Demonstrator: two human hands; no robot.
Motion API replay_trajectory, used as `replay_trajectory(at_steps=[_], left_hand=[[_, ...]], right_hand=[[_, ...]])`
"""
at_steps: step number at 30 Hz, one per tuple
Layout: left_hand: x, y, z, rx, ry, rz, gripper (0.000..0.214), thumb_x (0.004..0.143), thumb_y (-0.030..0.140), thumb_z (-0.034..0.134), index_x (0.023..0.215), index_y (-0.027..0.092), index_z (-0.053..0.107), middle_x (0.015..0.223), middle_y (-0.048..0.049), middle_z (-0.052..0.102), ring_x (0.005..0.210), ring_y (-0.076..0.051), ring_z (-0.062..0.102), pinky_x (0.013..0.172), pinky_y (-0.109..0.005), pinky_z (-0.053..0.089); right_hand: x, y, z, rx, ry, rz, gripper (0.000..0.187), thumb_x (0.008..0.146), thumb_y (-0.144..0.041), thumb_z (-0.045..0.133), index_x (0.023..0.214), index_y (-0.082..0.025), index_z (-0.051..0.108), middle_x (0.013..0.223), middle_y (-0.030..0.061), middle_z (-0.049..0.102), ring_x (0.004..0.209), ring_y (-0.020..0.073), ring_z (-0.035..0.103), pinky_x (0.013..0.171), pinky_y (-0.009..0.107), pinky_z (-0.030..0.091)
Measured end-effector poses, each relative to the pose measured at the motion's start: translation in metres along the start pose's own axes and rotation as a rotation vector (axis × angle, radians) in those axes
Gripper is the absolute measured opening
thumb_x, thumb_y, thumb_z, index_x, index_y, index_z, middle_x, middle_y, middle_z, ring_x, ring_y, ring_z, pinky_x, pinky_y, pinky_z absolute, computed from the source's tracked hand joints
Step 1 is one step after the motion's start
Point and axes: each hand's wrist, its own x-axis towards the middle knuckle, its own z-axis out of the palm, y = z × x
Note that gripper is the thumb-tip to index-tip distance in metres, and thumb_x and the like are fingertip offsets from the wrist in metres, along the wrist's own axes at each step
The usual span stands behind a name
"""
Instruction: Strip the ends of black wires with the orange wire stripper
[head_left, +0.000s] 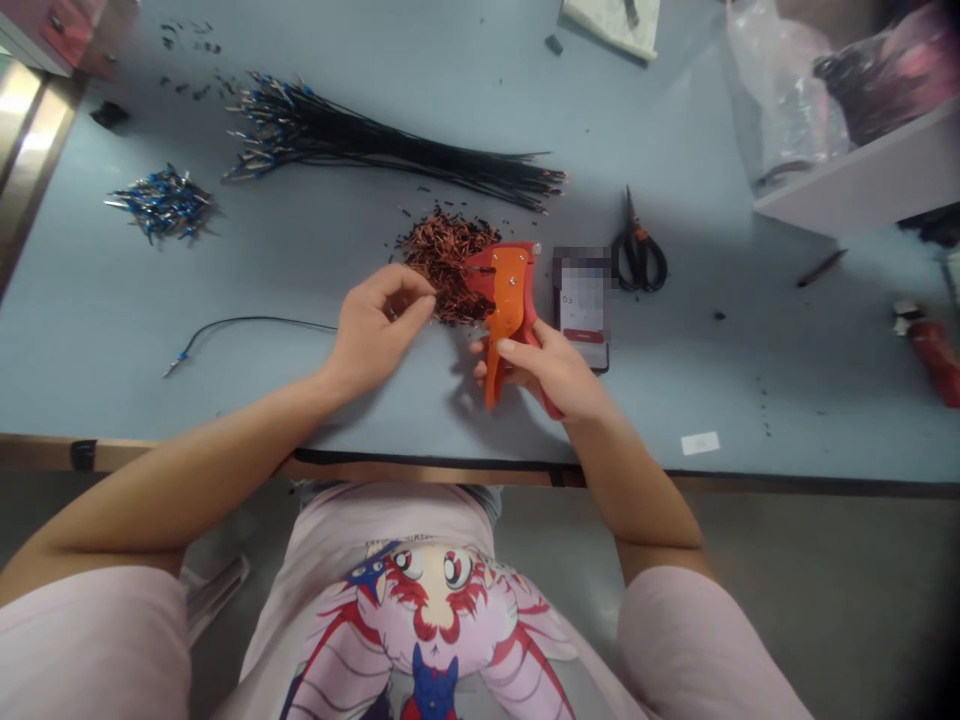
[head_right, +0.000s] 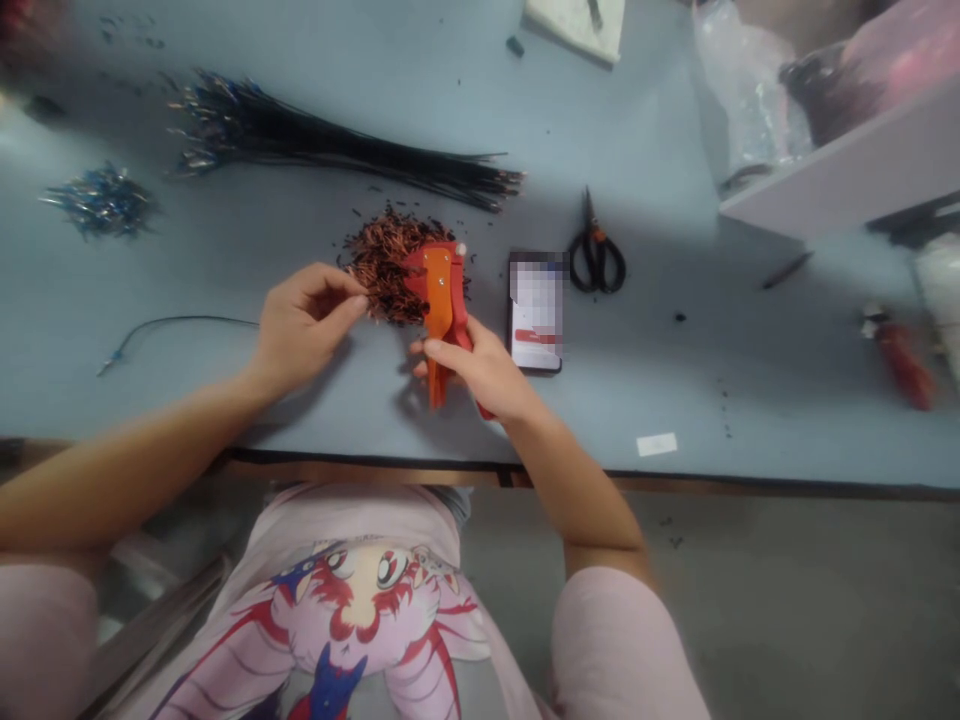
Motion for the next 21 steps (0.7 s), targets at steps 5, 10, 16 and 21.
replay_trajectory(at_steps=[5, 10, 16, 21], left_hand=[[0.0003, 0.0006, 0.0001, 0.016, 0.039, 0.051, 0.002, 0.08, 0.019, 0.066, 0.082, 0.018, 0.066, 0.079, -0.0002, 0.065, 0.07, -0.012, 0.056, 0.065, -0.025, 0.043], [-0.0008, -0.0004, 0.0013, 0.049, 0.044, 0.053, 0.006, 0.08, 0.019, 0.064, 0.083, 0.017, 0.068, 0.083, -0.0007, 0.066, 0.072, -0.012, 0.059, 0.066, -0.024, 0.046], [-0.0006, -0.0029, 0.0013, 0.081, 0.051, 0.073, 0.005, 0.081, 0.02, 0.064, 0.083, 0.018, 0.068, 0.084, -0.0011, 0.068, 0.074, -0.012, 0.061, 0.069, -0.024, 0.049], [0.0, -0.0037, 0.0004, 0.097, 0.071, 0.088, 0.006, 0.081, 0.02, 0.064, 0.085, 0.018, 0.067, 0.086, -0.0009, 0.069, 0.076, -0.012, 0.062, 0.07, -0.025, 0.05]], right_hand=[[-0.0059, -0.0027, -0.0034, -0.185, 0.026, -0.128, 0.042, 0.079, -0.04, 0.081, 0.108, -0.02, 0.059, 0.113, 0.0101, 0.068, 0.081, 0.0196, 0.07, 0.057, 0.029, 0.059], [-0.0069, -0.0089, -0.0049, 0.049, -0.13, 0.077, 0.05, 0.07, -0.042, 0.086, 0.106, -0.018, 0.06, 0.118, 0.0124, 0.069, 0.078, 0.0199, 0.069, 0.064, 0.036, 0.064], [-0.002, -0.0027, -0.0084, 0.085, -0.152, 0.054, 0.052, 0.068, -0.037, 0.088, 0.109, -0.019, 0.06, 0.119, 0.0101, 0.068, 0.084, 0.0193, 0.069, 0.07, 0.035, 0.064], [-0.005, -0.0022, -0.0087, -0.1, -0.086, -0.031, 0.052, 0.072, -0.034, 0.086, 0.115, -0.021, 0.061, 0.12, 0.009, 0.068, 0.089, 0.0195, 0.068, 0.071, 0.031, 0.061]])
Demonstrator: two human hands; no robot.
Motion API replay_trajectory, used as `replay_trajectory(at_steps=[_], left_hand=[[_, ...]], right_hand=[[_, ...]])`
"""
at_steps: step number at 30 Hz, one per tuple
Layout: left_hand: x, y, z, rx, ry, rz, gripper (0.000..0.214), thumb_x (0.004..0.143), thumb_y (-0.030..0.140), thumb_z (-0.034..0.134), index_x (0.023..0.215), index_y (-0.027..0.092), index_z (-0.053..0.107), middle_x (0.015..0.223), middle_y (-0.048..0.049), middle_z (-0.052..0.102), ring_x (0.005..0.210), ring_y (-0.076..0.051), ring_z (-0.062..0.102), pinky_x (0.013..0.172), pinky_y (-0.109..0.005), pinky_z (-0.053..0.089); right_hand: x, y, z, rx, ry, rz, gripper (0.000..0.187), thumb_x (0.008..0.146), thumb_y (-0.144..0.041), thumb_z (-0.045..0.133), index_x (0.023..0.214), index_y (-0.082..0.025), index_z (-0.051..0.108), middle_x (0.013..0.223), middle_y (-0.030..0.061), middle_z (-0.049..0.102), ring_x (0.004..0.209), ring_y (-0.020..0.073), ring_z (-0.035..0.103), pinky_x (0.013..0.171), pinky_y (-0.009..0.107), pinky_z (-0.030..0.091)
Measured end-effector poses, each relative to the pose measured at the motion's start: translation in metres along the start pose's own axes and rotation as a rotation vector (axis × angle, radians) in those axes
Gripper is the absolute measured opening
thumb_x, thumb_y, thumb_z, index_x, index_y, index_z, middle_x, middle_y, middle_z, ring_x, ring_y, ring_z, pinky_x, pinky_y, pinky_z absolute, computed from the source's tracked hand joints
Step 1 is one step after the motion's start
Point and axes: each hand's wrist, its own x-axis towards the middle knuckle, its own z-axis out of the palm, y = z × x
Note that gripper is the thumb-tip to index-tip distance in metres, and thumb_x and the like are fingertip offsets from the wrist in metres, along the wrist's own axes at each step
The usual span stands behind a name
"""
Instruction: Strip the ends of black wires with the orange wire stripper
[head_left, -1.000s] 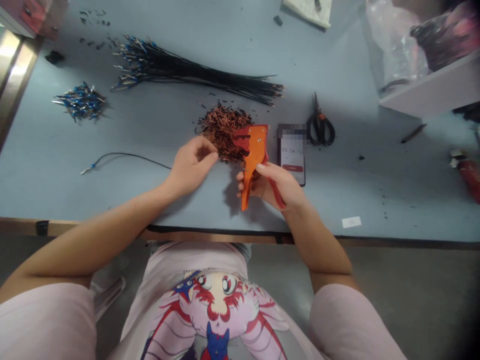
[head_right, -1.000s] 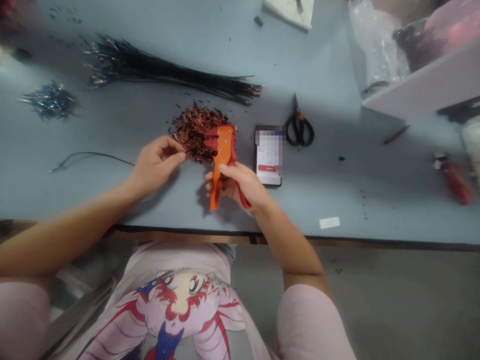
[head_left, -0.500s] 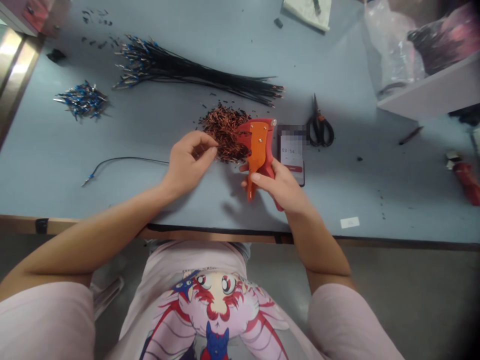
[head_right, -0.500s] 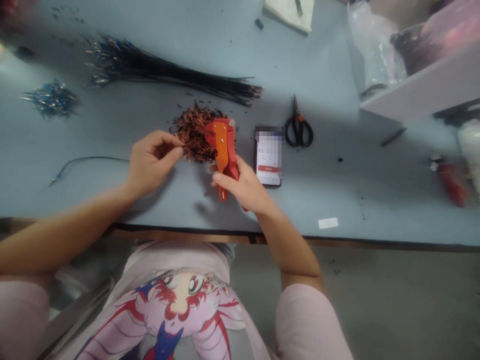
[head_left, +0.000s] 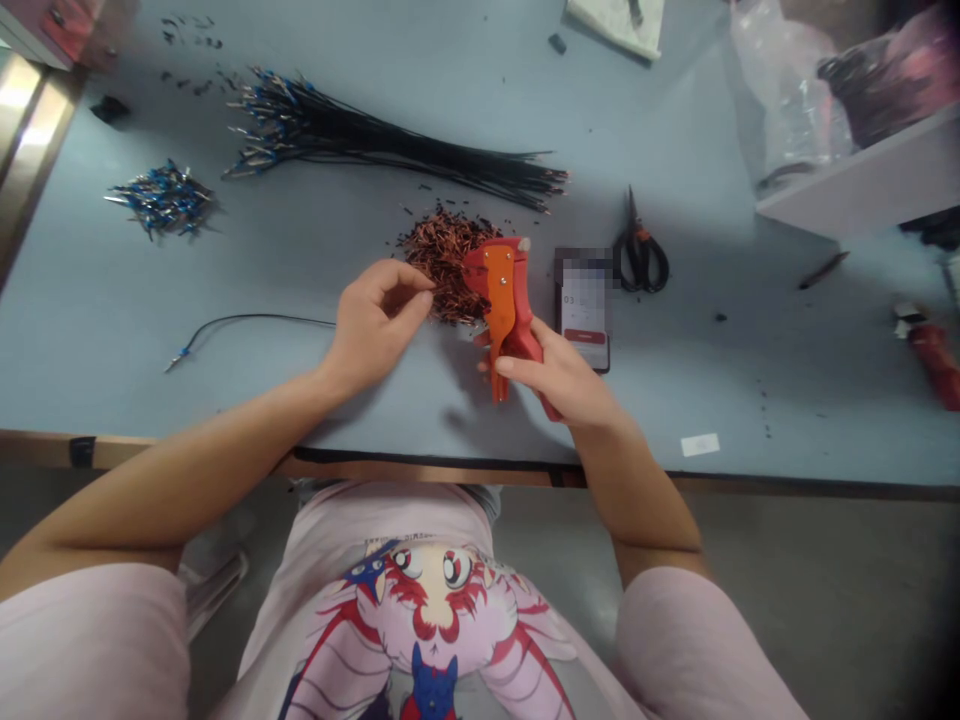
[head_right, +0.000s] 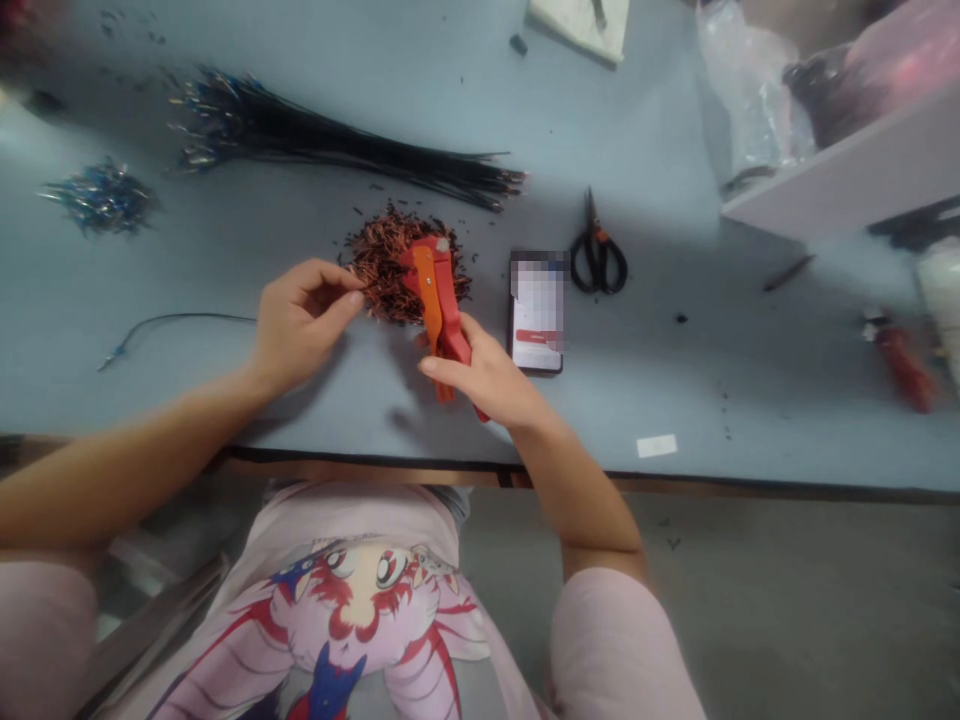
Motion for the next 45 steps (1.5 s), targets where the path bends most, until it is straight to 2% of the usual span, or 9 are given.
replay_trajectory(at_steps=[3, 6, 10, 15, 20, 23, 32, 35, 45], left_hand=[[0.0, 0.0, 0.0, 0.018, -0.002, 0.007, 0.005, 0.083, 0.02, 0.063, 0.086, 0.019, 0.067, 0.085, -0.0006, 0.069, 0.075, -0.012, 0.062, 0.069, -0.025, 0.05], [0.0, -0.001, 0.0, 0.019, 0.003, 0.031, 0.004, 0.084, 0.02, 0.063, 0.086, 0.019, 0.067, 0.084, -0.0001, 0.068, 0.074, -0.012, 0.061, 0.067, -0.025, 0.049], [0.002, -0.001, -0.003, -0.016, 0.082, 0.106, 0.005, 0.088, 0.024, 0.067, 0.086, 0.02, 0.066, 0.079, 0.0013, 0.065, 0.068, -0.011, 0.058, 0.063, -0.026, 0.047], [0.011, -0.004, -0.01, -0.086, 0.23, 0.211, 0.022, 0.094, 0.043, 0.069, 0.089, 0.022, 0.065, 0.079, 0.0014, 0.06, 0.066, -0.008, 0.054, 0.06, -0.027, 0.045], [0.013, -0.009, -0.009, -0.111, 0.247, 0.228, 0.03, 0.092, 0.053, 0.069, 0.088, 0.023, 0.066, 0.077, 0.0011, 0.06, 0.064, -0.009, 0.054, 0.058, -0.028, 0.045], [0.011, -0.008, -0.006, -0.084, 0.219, 0.207, 0.032, 0.091, 0.056, 0.068, 0.087, 0.024, 0.065, 0.077, 0.0008, 0.06, 0.064, -0.011, 0.054, 0.057, -0.028, 0.044], [0.001, 0.011, -0.006, 0.0, 0.132, 0.404, 0.006, 0.095, 0.025, 0.062, 0.091, 0.025, 0.066, 0.079, -0.0005, 0.06, 0.066, -0.011, 0.051, 0.055, -0.028, 0.041], [-0.002, 0.015, -0.008, 0.015, 0.101, 0.497, 0.009, 0.091, 0.016, 0.062, 0.093, 0.025, 0.065, 0.078, -0.0009, 0.06, 0.065, -0.012, 0.05, 0.053, -0.027, 0.039], [-0.001, 0.016, -0.007, 0.066, 0.08, 0.511, 0.008, 0.091, 0.018, 0.06, 0.092, 0.025, 0.063, 0.079, -0.0006, 0.064, 0.065, -0.013, 0.052, 0.053, -0.03, 0.04]], right_hand=[[-0.002, -0.005, 0.002, 0.192, -0.084, 0.132, 0.05, 0.07, -0.039, 0.085, 0.109, -0.018, 0.063, 0.116, 0.0104, 0.069, 0.081, 0.0189, 0.069, 0.071, 0.035, 0.062], [-0.002, -0.008, 0.004, 0.306, -0.11, 0.133, 0.049, 0.068, -0.039, 0.085, 0.106, -0.016, 0.063, 0.112, 0.0099, 0.07, 0.078, 0.0183, 0.069, 0.071, 0.036, 0.063], [0.0, -0.005, 0.003, 0.229, -0.071, 0.064, 0.047, 0.07, -0.034, 0.085, 0.107, -0.017, 0.063, 0.118, 0.0117, 0.07, 0.081, 0.0188, 0.071, 0.07, 0.035, 0.063], [-0.001, -0.004, 0.005, -0.003, -0.157, 0.192, 0.04, 0.077, -0.036, 0.079, 0.107, -0.015, 0.066, 0.106, 0.011, 0.074, 0.078, 0.0195, 0.073, 0.066, 0.031, 0.062], [-0.004, -0.007, 0.007, -0.042, -0.278, 0.218, 0.046, 0.08, -0.04, 0.075, 0.117, -0.015, 0.064, 0.109, 0.0126, 0.073, 0.08, 0.0229, 0.075, 0.06, 0.03, 0.061], [-0.001, -0.006, 0.005, -0.058, -0.209, 0.228, 0.044, 0.079, -0.038, 0.076, 0.115, -0.014, 0.065, 0.108, 0.0129, 0.074, 0.079, 0.0219, 0.075, 0.061, 0.03, 0.061], [0.0, -0.002, -0.005, 0.158, -0.269, 0.002, 0.054, 0.075, -0.026, 0.085, 0.123, -0.017, 0.063, 0.121, 0.0132, 0.072, 0.097, 0.0216, 0.074, 0.083, 0.034, 0.062], [-0.002, -0.002, -0.006, 0.139, -0.307, -0.012, 0.053, 0.077, -0.028, 0.083, 0.125, -0.016, 0.063, 0.121, 0.0133, 0.072, 0.099, 0.0229, 0.074, 0.085, 0.036, 0.061], [-0.003, -0.003, -0.002, 0.187, -0.284, 0.02, 0.043, 0.079, -0.027, 0.082, 0.118, -0.017, 0.066, 0.111, 0.0108, 0.075, 0.095, 0.0219, 0.074, 0.081, 0.035, 0.062]])
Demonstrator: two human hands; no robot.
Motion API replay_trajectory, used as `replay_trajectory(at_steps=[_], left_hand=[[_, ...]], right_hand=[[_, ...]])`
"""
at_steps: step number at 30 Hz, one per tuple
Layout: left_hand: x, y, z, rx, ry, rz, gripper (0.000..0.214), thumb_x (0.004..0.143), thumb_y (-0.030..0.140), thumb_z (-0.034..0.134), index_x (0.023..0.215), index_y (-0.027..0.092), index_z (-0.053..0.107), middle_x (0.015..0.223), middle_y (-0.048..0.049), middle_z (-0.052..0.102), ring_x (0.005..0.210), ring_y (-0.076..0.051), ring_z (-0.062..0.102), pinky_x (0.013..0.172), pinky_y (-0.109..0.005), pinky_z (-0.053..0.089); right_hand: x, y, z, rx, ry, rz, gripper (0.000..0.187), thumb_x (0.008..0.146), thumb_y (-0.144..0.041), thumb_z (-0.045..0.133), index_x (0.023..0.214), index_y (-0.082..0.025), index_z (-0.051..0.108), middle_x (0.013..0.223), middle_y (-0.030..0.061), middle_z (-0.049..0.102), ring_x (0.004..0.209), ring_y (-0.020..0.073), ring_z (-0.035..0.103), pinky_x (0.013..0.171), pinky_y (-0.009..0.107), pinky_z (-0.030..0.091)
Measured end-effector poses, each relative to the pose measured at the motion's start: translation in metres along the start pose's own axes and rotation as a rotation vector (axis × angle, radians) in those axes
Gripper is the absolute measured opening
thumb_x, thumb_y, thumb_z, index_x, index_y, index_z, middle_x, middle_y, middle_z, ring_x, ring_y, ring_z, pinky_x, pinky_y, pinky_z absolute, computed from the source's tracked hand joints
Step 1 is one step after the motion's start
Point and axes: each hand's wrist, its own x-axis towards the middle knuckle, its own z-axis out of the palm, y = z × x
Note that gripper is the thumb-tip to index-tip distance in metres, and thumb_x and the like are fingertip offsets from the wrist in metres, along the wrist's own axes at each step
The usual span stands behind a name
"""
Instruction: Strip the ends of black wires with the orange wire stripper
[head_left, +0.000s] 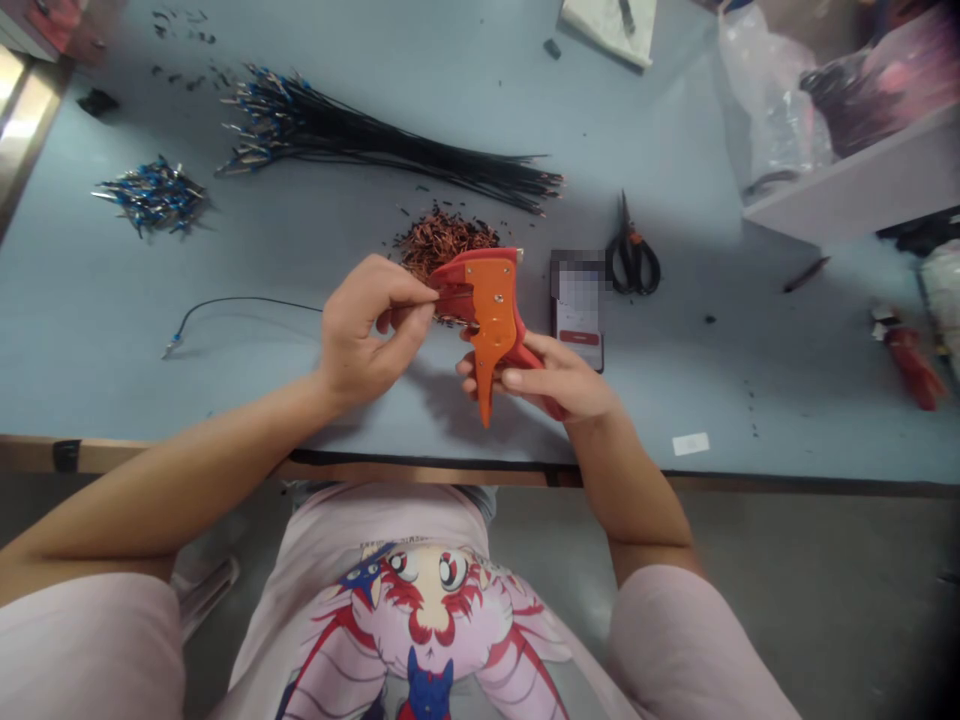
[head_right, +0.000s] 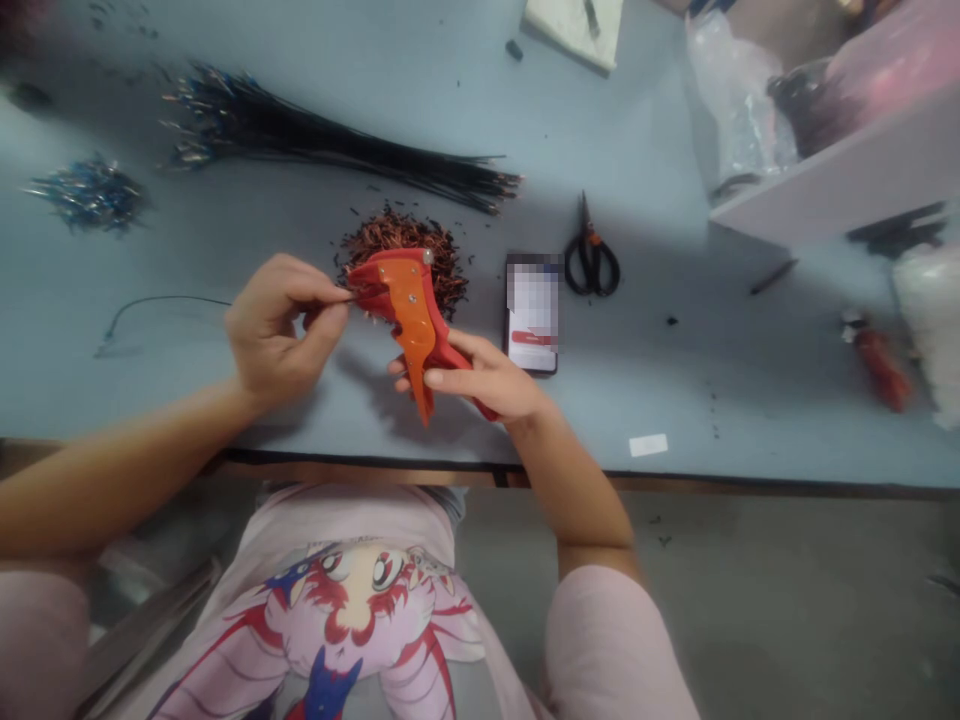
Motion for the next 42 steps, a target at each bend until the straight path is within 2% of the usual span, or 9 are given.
replay_trajectory(at_steps=[3, 7, 10, 13, 17, 24, 30, 38, 42], left_hand=[[-0.001, 0.0, 0.001, -0.023, 0.011, -0.052, 0.007, 0.092, 0.019, 0.061, 0.091, 0.025, 0.064, 0.078, -0.0006, 0.061, 0.065, -0.013, 0.051, 0.053, -0.029, 0.04], [-0.003, 0.001, 0.0, -0.03, 0.029, -0.171, 0.005, 0.095, 0.024, 0.061, 0.091, 0.026, 0.065, 0.08, -0.0009, 0.06, 0.065, -0.012, 0.051, 0.053, -0.029, 0.039], [-0.002, 0.0, -0.001, 0.002, 0.025, -0.204, 0.007, 0.094, 0.023, 0.061, 0.089, 0.025, 0.065, 0.079, -0.0005, 0.061, 0.065, -0.013, 0.053, 0.057, -0.03, 0.042], [0.001, -0.003, -0.001, 0.05, 0.03, -0.173, 0.007, 0.091, 0.02, 0.062, 0.086, 0.024, 0.065, 0.077, -0.0002, 0.061, 0.063, -0.013, 0.052, 0.062, -0.031, 0.045], [0.002, -0.006, -0.001, 0.095, 0.014, -0.135, 0.008, 0.088, 0.017, 0.063, 0.084, 0.024, 0.065, 0.075, 0.0002, 0.062, 0.062, -0.013, 0.052, 0.062, -0.03, 0.046], [-0.001, -0.008, 0.001, 0.08, -0.012, -0.129, 0.01, 0.086, 0.013, 0.064, 0.082, 0.022, 0.063, 0.072, 0.0011, 0.061, 0.062, -0.012, 0.05, 0.061, -0.028, 0.044], [-0.001, -0.004, 0.0, 0.121, -0.068, -0.19, 0.01, 0.088, 0.019, 0.061, 0.08, 0.025, 0.063, 0.074, 0.0004, 0.062, 0.064, -0.014, 0.053, 0.062, -0.031, 0.044], [0.0, -0.006, 0.002, 0.066, -0.037, -0.134, 0.01, 0.085, 0.014, 0.062, 0.081, 0.023, 0.063, 0.071, 0.0004, 0.06, 0.061, -0.014, 0.05, 0.06, -0.031, 0.043], [0.0, -0.006, 0.001, 0.103, -0.107, -0.23, 0.009, 0.084, 0.02, 0.061, 0.075, 0.022, 0.062, 0.07, -0.0005, 0.061, 0.06, -0.014, 0.05, 0.058, -0.031, 0.042]], right_hand=[[0.004, 0.003, 0.002, 0.073, 0.07, -0.017, 0.04, 0.078, -0.028, 0.082, 0.113, -0.016, 0.067, 0.104, 0.0085, 0.074, 0.089, 0.0205, 0.073, 0.078, 0.035, 0.062], [0.005, 0.003, 0.004, 0.118, 0.133, -0.046, 0.045, 0.076, -0.032, 0.082, 0.115, -0.017, 0.064, 0.094, 0.0057, 0.072, 0.078, 0.0187, 0.069, 0.075, 0.039, 0.062], [0.002, 0.001, 0.005, 0.04, 0.17, -0.069, 0.045, 0.077, -0.033, 0.082, 0.114, -0.017, 0.062, 0.093, 0.0057, 0.07, 0.079, 0.0185, 0.068, 0.076, 0.038, 0.062], [-0.001, 0.0, 0.006, -0.076, 0.21, -0.098, 0.04, 0.079, -0.034, 0.082, 0.11, -0.017, 0.062, 0.095, 0.006, 0.07, 0.081, 0.0192, 0.069, 0.071, 0.035, 0.062], [-0.002, 0.0, 0.009, -0.13, 0.183, -0.105, 0.04, 0.079, -0.035, 0.082, 0.108, -0.017, 0.061, 0.093, 0.0059, 0.07, 0.079, 0.0198, 0.069, 0.06, 0.032, 0.061], [-0.003, 0.001, 0.009, -0.201, 0.157, -0.088, 0.041, 0.08, -0.039, 0.081, 0.109, -0.017, 0.061, 0.095, 0.0067, 0.07, 0.08, 0.0197, 0.07, 0.064, 0.033, 0.061], [-0.003, 0.002, 0.008, -0.232, 0.136, -0.102, 0.036, 0.084, -0.037, 0.078, 0.11, -0.018, 0.062, 0.093, 0.0062, 0.071, 0.077, 0.0192, 0.07, 0.062, 0.032, 0.062], [-0.004, 0.002, 0.012, -0.282, 0.174, -0.106, 0.033, 0.087, -0.045, 0.074, 0.102, -0.017, 0.062, 0.075, 0.001, 0.065, 0.059, 0.0145, 0.064, 0.048, 0.026, 0.055], [0.0, 0.006, 0.015, -0.27, 0.178, -0.087, 0.037, 0.087, -0.052, 0.072, 0.091, -0.018, 0.058, 0.062, -0.0031, 0.057, 0.046, 0.0107, 0.054, 0.038, 0.023, 0.046]])
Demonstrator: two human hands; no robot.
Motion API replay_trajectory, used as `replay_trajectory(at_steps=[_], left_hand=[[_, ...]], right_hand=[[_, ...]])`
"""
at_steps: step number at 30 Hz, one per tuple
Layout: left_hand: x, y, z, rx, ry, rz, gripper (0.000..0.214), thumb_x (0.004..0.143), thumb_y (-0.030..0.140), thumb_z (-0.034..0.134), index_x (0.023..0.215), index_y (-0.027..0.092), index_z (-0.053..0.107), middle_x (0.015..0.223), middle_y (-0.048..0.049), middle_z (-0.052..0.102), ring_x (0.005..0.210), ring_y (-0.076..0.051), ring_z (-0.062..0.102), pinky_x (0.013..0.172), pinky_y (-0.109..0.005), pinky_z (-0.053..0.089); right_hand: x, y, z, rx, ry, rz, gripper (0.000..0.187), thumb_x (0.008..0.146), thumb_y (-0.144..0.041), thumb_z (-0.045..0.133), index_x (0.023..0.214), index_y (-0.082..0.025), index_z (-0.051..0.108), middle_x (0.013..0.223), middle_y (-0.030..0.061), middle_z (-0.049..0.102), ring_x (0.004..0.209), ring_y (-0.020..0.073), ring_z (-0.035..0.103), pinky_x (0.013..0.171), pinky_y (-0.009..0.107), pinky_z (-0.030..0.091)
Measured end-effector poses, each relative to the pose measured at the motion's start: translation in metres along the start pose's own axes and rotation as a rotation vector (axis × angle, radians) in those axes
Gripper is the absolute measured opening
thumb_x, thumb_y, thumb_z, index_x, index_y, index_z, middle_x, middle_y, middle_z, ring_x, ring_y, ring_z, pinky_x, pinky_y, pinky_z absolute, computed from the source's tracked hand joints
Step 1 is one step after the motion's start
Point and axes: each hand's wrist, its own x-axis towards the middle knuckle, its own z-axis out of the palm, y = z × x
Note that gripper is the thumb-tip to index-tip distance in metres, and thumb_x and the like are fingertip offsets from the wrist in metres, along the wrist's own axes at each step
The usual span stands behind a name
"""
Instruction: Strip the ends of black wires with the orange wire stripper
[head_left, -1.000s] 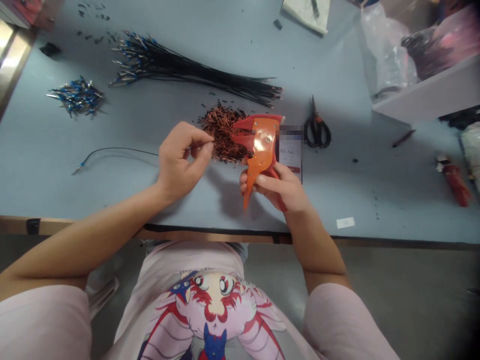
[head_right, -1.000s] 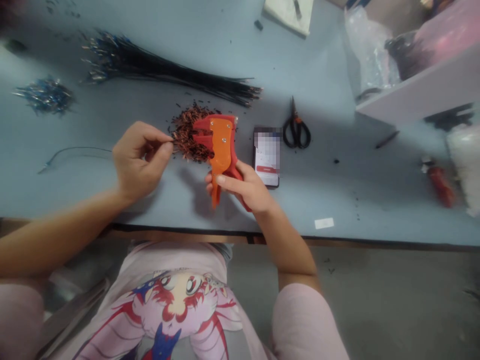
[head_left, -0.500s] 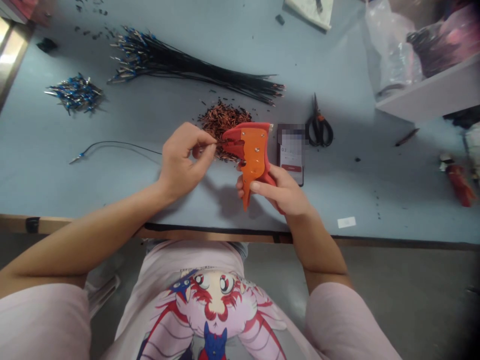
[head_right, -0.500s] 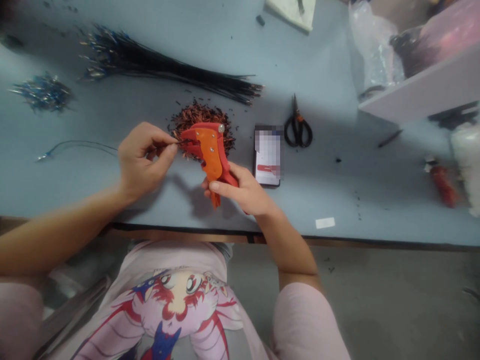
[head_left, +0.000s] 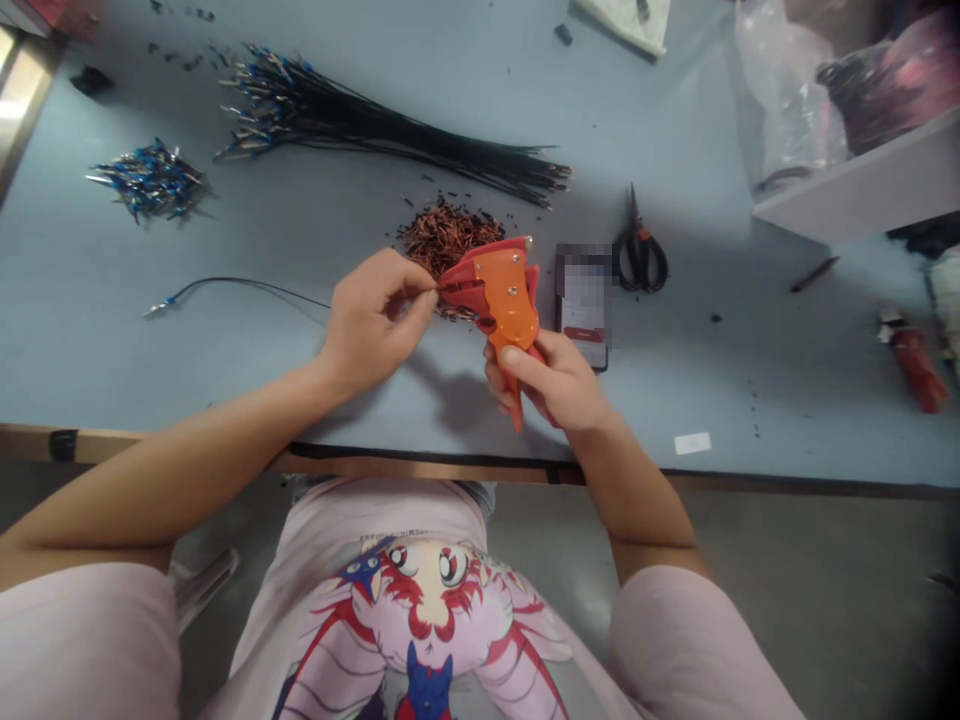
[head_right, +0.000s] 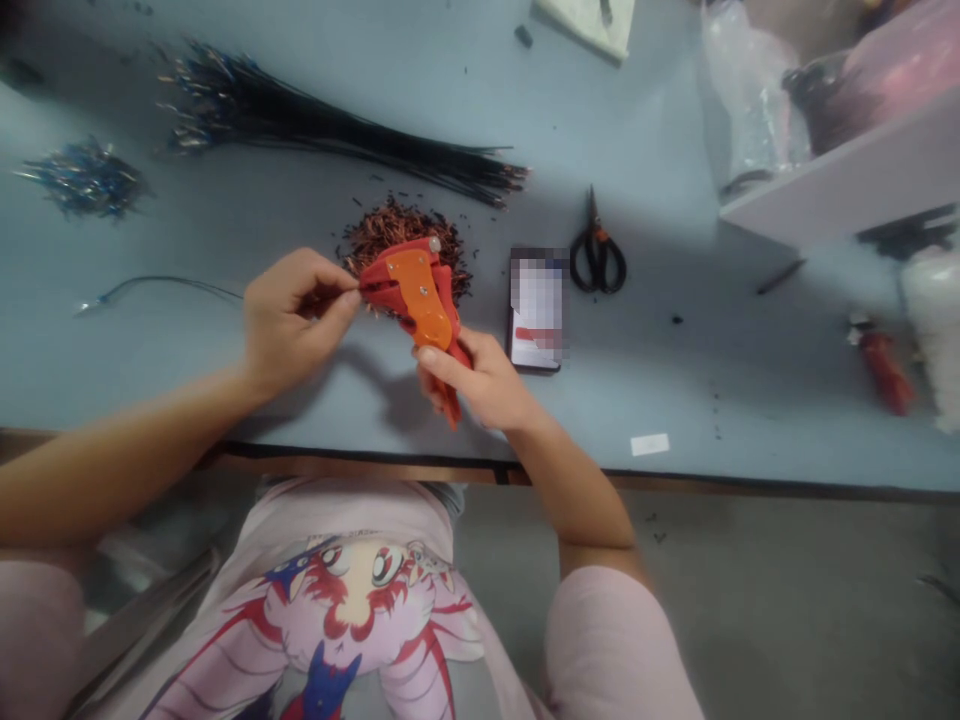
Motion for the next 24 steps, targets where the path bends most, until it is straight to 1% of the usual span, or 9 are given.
replay_trajectory(at_steps=[2, 5, 7, 9, 11, 13, 17, 21, 24], left_hand=[[0.0, 0.0, -0.001, 0.001, -0.039, -0.051, 0.009, 0.082, 0.021, 0.061, 0.073, 0.022, 0.061, 0.07, -0.0012, 0.061, 0.061, -0.015, 0.051, 0.058, -0.031, 0.043], [0.0, 0.0, -0.001, -0.019, -0.05, -0.068, 0.009, 0.08, 0.019, 0.061, 0.072, 0.022, 0.059, 0.071, -0.0009, 0.061, 0.063, -0.015, 0.053, 0.059, -0.031, 0.043], [0.0, 0.0, -0.001, -0.032, -0.037, -0.065, 0.009, 0.081, 0.017, 0.061, 0.073, 0.021, 0.059, 0.071, -0.0004, 0.061, 0.063, -0.014, 0.053, 0.059, -0.03, 0.043], [0.001, 0.001, -0.001, -0.04, -0.015, -0.069, 0.01, 0.082, 0.017, 0.062, 0.074, 0.022, 0.06, 0.071, 0.0, 0.061, 0.062, -0.014, 0.054, 0.058, -0.03, 0.042], [0.001, 0.001, -0.001, -0.033, 0.006, -0.092, 0.01, 0.085, 0.019, 0.063, 0.076, 0.022, 0.06, 0.072, 0.0001, 0.061, 0.063, -0.014, 0.054, 0.058, -0.03, 0.043], [0.001, 0.001, -0.002, -0.017, 0.02, -0.112, 0.009, 0.086, 0.022, 0.064, 0.077, 0.023, 0.061, 0.074, -0.0001, 0.062, 0.065, -0.014, 0.055, 0.059, -0.03, 0.044], [0.001, -0.001, -0.003, -0.017, 0.054, -0.097, 0.008, 0.087, 0.022, 0.064, 0.08, 0.024, 0.062, 0.077, -0.0001, 0.064, 0.066, -0.014, 0.056, 0.059, -0.03, 0.045], [0.0, -0.002, -0.002, -0.005, 0.052, -0.065, 0.008, 0.089, 0.022, 0.061, 0.082, 0.023, 0.062, 0.077, -0.0002, 0.063, 0.065, -0.013, 0.055, 0.058, -0.029, 0.045], [0.0, -0.002, 0.0, -0.007, 0.035, -0.008, 0.009, 0.091, 0.022, 0.06, 0.082, 0.022, 0.061, 0.075, 0.0, 0.062, 0.064, -0.012, 0.054, 0.059, -0.028, 0.045]], right_hand=[[0.002, 0.002, 0.004, 0.027, 0.001, 0.027, 0.04, 0.086, -0.055, 0.071, 0.085, -0.019, 0.055, 0.057, -0.0056, 0.051, 0.042, 0.0087, 0.047, 0.036, 0.022, 0.042], [0.004, 0.002, 0.008, 0.112, -0.033, 0.061, 0.044, 0.085, -0.057, 0.071, 0.077, -0.02, 0.049, 0.053, -0.0095, 0.039, 0.038, 0.0054, 0.036, 0.033, 0.02, 0.036], [0.005, 0.001, 0.007, 0.155, -0.065, 0.071, 0.043, 0.085, -0.055, 0.072, 0.077, -0.02, 0.049, 0.053, -0.01, 0.038, 0.038, 0.0048, 0.034, 0.034, 0.019, 0.035], [0.006, 0.0, 0.003, 0.165, -0.099, 0.08, 0.041, 0.083, -0.054, 0.075, 0.085, -0.017, 0.056, 0.06, -0.0059, 0.05, 0.044, 0.0075, 0.047, 0.039, 0.022, 0.045], [0.005, -0.001, -0.003, 0.167, -0.127, 0.078, 0.046, 0.079, -0.054, 0.079, 0.097, -0.015, 0.061, 0.075, 0.0013, 0.063, 0.059, 0.0135, 0.062, 0.051, 0.027, 0.055], [0.004, -0.001, -0.009, 0.188, -0.14, 0.061, 0.051, 0.079, -0.052, 0.08, 0.107, -0.014, 0.062, 0.089, 0.0062, 0.067, 0.075, 0.0193, 0.07, 0.06, 0.032, 0.06], [0.001, -0.001, -0.016, 0.226, -0.129, 0.055, 0.045, 0.085, -0.045, 0.076, 0.113, -0.014, 0.061, 0.095, 0.008, 0.069, 0.082, 0.0226, 0.073, 0.066, 0.035, 0.062], [0.0, -0.002, -0.015, 0.23, -0.125, 0.081, 0.044, 0.082, -0.043, 0.079, 0.11, -0.013, 0.062, 0.093, 0.0093, 0.071, 0.081, 0.0234, 0.073, 0.067, 0.036, 0.062], [0.0, -0.001, -0.012, 0.255, -0.146, 0.105, 0.043, 0.081, -0.042, 0.08, 0.108, -0.012, 0.064, 0.092, 0.009, 0.072, 0.079, 0.0236, 0.074, 0.067, 0.036, 0.063]])
